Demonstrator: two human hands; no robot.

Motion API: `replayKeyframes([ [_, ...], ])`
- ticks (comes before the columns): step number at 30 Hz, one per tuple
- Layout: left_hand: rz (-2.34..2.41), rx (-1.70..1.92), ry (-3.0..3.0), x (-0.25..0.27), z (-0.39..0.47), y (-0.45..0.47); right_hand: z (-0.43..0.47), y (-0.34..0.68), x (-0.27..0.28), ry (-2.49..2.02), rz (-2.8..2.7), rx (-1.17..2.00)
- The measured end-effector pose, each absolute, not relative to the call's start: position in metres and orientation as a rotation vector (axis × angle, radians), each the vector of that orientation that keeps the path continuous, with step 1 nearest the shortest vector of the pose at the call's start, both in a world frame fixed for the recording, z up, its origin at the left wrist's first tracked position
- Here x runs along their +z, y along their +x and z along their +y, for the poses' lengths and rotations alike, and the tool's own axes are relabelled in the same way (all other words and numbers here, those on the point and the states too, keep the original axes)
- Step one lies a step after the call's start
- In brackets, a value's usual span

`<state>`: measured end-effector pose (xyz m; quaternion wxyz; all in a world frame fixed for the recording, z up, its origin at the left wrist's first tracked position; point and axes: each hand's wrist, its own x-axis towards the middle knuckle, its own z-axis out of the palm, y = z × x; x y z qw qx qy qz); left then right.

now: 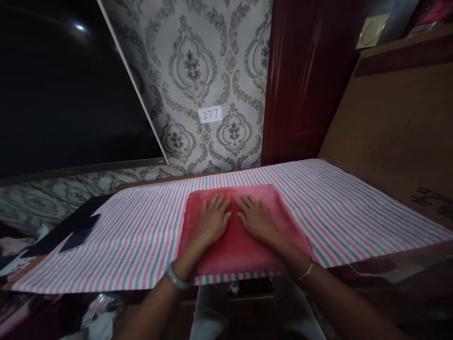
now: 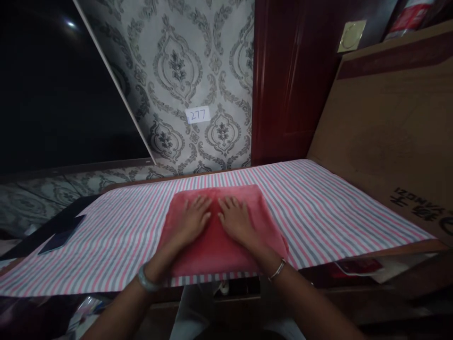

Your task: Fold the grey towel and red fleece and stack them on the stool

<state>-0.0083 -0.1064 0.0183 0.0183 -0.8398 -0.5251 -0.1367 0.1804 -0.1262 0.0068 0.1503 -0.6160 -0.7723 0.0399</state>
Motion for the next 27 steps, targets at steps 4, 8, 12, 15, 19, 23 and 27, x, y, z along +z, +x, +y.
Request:
replayKeyframes([
  [4,-1.602,-0.296,-2.632,-0.010,-0.140,0.010,-0.140,0.169,-0.009,-1.770,-2.234,0.125],
  [8,-1.629,-0.302,-2.614,-0.010,-0.138,0.007,-0.137,0.177,-0.012,-1.770,-2.240,0.104],
  [12,-1.734,-0.258,-2.533,-0.003,-0.137,-0.012,-0.137,0.204,-0.019,-1.846,-2.231,0.066],
  [15,-1.843,-0.240,-2.419,-0.004,-0.139,-0.039,-0.140,0.232,-0.030,-1.917,-2.183,0.028],
  [19,-1.995,-0.346,-2.392,-0.016,-0.140,-0.076,-0.147,0.264,-0.045,-2.015,-2.072,0.098],
  [23,-2.078,-0.569,-2.462,-0.029,-0.139,-0.092,-0.150,0.279,-0.055,-2.002,-1.979,0.229],
  [27,-2.132,-0.646,-2.497,-0.034,-0.135,-0.094,-0.145,0.286,-0.066,-1.933,-1.945,0.290],
])
